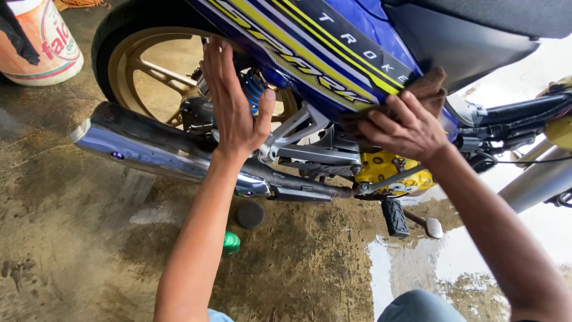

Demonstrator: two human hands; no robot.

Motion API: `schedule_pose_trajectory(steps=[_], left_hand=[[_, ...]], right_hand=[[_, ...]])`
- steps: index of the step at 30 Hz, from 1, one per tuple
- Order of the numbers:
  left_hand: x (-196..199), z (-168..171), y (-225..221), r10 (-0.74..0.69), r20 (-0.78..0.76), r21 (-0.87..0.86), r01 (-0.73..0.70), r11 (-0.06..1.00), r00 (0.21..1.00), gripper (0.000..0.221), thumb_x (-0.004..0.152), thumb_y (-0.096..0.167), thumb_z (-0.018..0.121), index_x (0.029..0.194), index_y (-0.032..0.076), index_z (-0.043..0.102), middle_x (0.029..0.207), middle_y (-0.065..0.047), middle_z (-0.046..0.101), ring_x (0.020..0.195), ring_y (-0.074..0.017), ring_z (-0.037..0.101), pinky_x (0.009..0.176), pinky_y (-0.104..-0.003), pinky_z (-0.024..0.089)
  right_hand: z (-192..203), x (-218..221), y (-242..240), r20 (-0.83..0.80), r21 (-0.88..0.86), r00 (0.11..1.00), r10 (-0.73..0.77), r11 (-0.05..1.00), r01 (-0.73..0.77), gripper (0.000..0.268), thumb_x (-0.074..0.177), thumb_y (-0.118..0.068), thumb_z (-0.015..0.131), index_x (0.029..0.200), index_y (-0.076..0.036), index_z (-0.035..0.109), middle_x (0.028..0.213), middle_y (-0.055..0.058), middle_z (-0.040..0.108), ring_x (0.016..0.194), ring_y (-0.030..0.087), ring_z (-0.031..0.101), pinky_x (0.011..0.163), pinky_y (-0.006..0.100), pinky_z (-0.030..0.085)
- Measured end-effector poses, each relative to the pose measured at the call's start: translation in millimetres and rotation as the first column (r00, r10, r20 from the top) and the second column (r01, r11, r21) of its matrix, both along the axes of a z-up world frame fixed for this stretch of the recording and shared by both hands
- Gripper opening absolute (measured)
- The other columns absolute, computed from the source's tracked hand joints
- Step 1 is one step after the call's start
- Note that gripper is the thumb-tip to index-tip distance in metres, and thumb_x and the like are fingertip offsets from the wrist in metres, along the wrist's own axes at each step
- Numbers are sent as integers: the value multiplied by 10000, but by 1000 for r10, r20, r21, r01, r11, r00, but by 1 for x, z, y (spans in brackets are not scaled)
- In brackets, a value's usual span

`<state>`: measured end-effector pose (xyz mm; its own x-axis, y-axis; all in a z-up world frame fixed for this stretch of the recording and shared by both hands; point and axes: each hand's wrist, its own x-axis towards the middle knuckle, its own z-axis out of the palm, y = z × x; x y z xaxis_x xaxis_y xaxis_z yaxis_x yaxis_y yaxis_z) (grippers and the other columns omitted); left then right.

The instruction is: The person wipes the side panel and engine area of a blue and yellow motorcycle using a brown cloth. The person holds the motorcycle with one hand while scrubbing the surface with the other.

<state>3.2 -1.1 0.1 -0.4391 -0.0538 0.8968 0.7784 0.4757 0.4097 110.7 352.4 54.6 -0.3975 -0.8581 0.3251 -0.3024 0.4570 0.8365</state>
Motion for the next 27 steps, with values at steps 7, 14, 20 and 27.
schedule_pose_trajectory(steps=[7, 14, 20, 27], left_hand=[[5, 8, 5, -15, 9, 65, 15, 998, 1000, 716, 1092, 467, 398, 1640, 136, 76, 1729, -108, 116, 1657, -346, 72, 1410, -610, 45], [6, 3, 0, -34, 9, 86, 33, 996, 999, 632, 1122, 458, 341, 1620, 126, 138, 1693, -120, 206, 1623, -354, 219, 1407, -559, 152], [4, 7, -5, -85, 33, 68, 83, 994, 996, 727, 1067, 566, 296, 1608, 110, 133, 1678, -152, 214, 1613, -372, 196, 1382, -603, 95], [3, 2, -6, -70, 14, 37, 69, 997, 997, 627, 1121, 441, 193, 1617, 59, 152, 1707, -124, 168, 1633, -317, 139, 1400, -527, 89]], right_hand=[[32, -38, -149, -364, -99, 929, 70, 989, -113, 546, 892, -176, 989, 1352, -314, 729, 1282, -33, 457, 1208, 192, 506, 1183, 460, 488], [3, -2, -71, -199, 249, 966, -162, 945, 210, 779, 823, -192, 785, 1514, -399, 491, 1500, -71, 391, 1206, 146, 445, 992, 263, 439], [-22, 2, -13, -174, 269, 978, -116, 950, 160, 894, 844, -7, 780, 1590, -356, 433, 1551, -168, 337, 1253, 179, 327, 1116, 252, 367], [6, -41, -164, -455, -87, 883, -113, 993, 82, 582, 974, -352, 831, 1500, -363, 583, 1283, -92, 466, 1122, 132, 416, 944, 261, 441]])
